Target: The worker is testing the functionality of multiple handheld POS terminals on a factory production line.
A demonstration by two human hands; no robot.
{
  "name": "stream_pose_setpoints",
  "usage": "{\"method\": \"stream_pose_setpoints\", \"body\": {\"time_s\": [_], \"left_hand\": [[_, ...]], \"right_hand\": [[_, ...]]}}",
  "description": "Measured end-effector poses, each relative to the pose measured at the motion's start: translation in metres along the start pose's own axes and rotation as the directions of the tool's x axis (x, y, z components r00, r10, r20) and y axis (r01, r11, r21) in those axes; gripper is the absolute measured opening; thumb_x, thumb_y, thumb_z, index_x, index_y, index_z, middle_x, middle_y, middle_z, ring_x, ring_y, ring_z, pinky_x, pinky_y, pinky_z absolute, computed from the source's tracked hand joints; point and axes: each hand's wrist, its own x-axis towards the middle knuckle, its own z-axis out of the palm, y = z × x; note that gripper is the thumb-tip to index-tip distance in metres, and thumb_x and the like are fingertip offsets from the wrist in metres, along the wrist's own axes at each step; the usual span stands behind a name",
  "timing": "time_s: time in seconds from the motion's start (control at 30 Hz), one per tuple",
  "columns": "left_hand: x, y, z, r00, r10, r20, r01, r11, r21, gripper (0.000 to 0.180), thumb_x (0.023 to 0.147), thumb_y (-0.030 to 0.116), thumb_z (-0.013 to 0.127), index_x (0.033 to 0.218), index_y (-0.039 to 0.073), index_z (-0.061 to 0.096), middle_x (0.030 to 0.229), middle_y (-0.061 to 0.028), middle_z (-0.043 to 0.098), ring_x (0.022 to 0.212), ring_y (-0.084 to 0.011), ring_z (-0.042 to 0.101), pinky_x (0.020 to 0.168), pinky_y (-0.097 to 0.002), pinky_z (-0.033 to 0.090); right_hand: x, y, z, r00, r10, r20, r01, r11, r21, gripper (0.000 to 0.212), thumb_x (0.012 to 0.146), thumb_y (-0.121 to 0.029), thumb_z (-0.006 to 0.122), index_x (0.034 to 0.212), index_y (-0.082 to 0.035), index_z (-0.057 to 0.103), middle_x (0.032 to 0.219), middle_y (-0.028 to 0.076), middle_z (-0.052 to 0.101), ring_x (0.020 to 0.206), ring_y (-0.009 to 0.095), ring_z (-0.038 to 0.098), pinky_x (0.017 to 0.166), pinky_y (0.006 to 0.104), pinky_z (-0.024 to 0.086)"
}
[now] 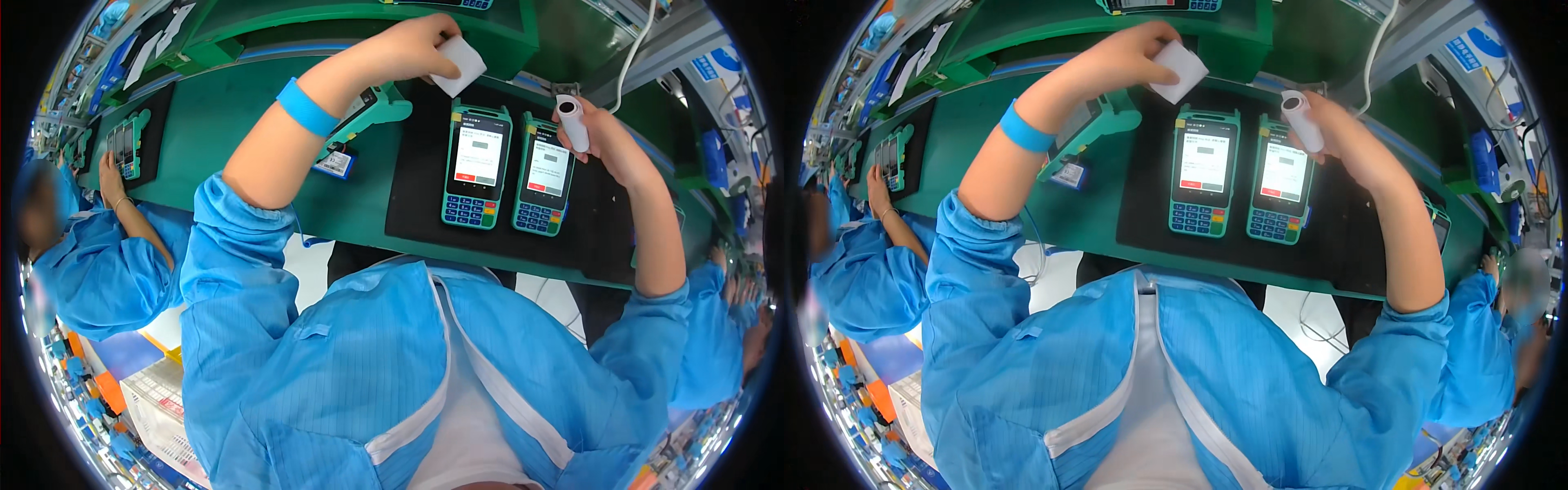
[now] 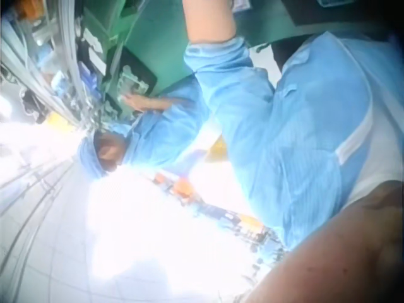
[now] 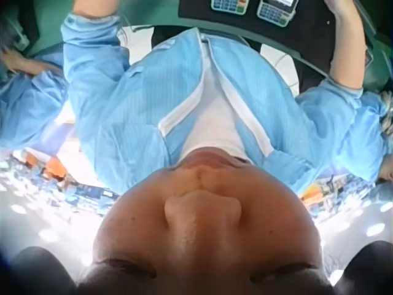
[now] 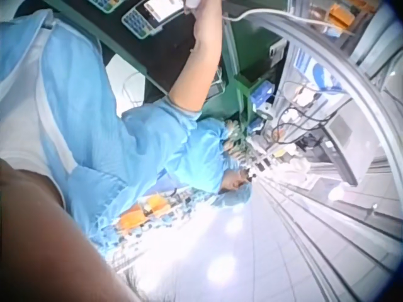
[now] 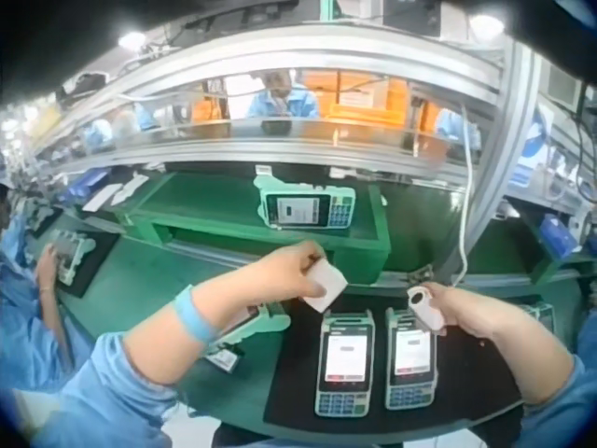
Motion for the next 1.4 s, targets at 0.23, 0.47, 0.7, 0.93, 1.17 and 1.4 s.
{"method": "stream_pose_setpoints", "body": {"time_s": [0.23, 0.47, 0.7, 0.93, 1.17, 1.4], "left_hand": [[0.033, -0.006, 0.023, 0.971, 0.159, 0.176, -0.202, 0.945, 0.259, 0.047, 0.073, 0.011, 0.071, 0.118, 0.008, 0.058, 0.117, -0.0156, 0.063, 0.107, -0.0294, 0.061, 0.091, -0.0364, 0.049], [0.057, 0.008, 0.025, 0.929, 0.057, 0.365, -0.211, 0.893, 0.397, 0.049, 0.070, 0.009, 0.072, 0.117, 0.007, 0.059, 0.111, -0.0133, 0.065, 0.101, -0.0271, 0.061, 0.086, -0.0348, 0.049], [0.068, 0.015, 0.032, 0.860, -0.119, 0.496, -0.120, 0.898, 0.423, 0.052, 0.067, 0.009, 0.073, 0.118, 0.007, 0.059, 0.110, -0.0119, 0.065, 0.098, -0.0259, 0.062, 0.085, -0.0340, 0.049], [0.066, -0.001, 0.030, 0.875, -0.043, 0.481, -0.081, 0.969, 0.234, 0.054, 0.068, 0.007, 0.074, 0.119, 0.003, 0.059, 0.108, -0.0105, 0.065, 0.097, -0.0214, 0.063, 0.078, -0.0319, 0.051], [0.058, -0.001, 0.032, 0.855, -0.077, 0.514, -0.051, 0.972, 0.231, 0.051, 0.068, 0.016, 0.076, 0.117, 0.004, 0.062, 0.102, -0.0101, 0.067, 0.092, -0.0207, 0.062, 0.079, -0.0308, 0.049], [0.059, -0.002, 0.035, 0.847, -0.102, 0.521, -0.040, 0.966, 0.255, 0.047, 0.069, 0.020, 0.075, 0.111, 0.003, 0.065, 0.097, -0.0099, 0.067, 0.086, -0.0199, 0.062, 0.074, -0.0312, 0.049]], "right_hand": [[0.017, 0.018, -0.030, 0.988, -0.022, -0.153, 0.031, 0.998, 0.056, 0.036, 0.098, -0.032, 0.047, 0.120, -0.003, 0.050, 0.096, 0.003, 0.056, 0.087, 0.012, 0.053, 0.078, 0.0269, 0.044], [0.043, 0.012, -0.049, 0.994, -0.097, -0.042, 0.068, 0.894, -0.442, 0.030, 0.085, -0.010, 0.067, 0.109, -0.006, 0.052, 0.100, 0.006, 0.060, 0.093, 0.012, 0.056, 0.080, 0.0268, 0.044], [0.069, 0.001, -0.044, 0.983, -0.163, 0.086, 0.169, 0.610, -0.774, 0.038, 0.067, -0.010, 0.075, 0.101, -0.003, 0.058, 0.095, 0.013, 0.063, 0.088, 0.024, 0.061, 0.073, 0.0353, 0.048], [0.084, -0.013, -0.043, 0.971, 0.087, 0.222, 0.124, 0.610, -0.782, 0.036, 0.062, -0.008, 0.077, 0.094, -0.003, 0.060, 0.088, 0.010, 0.064, 0.083, 0.024, 0.062, 0.074, 0.0350, 0.049], [0.090, -0.002, -0.053, 0.972, 0.103, 0.210, 0.050, 0.785, -0.618, 0.031, 0.066, -0.009, 0.076, 0.092, -0.001, 0.062, 0.085, 0.007, 0.064, 0.081, 0.017, 0.061, 0.072, 0.0306, 0.048], [0.085, 0.002, -0.053, 0.966, 0.128, 0.224, 0.018, 0.832, -0.554, 0.029, 0.068, -0.009, 0.077, 0.092, 0.002, 0.064, 0.083, 0.006, 0.066, 0.079, 0.013, 0.061, 0.072, 0.0291, 0.048]]}}
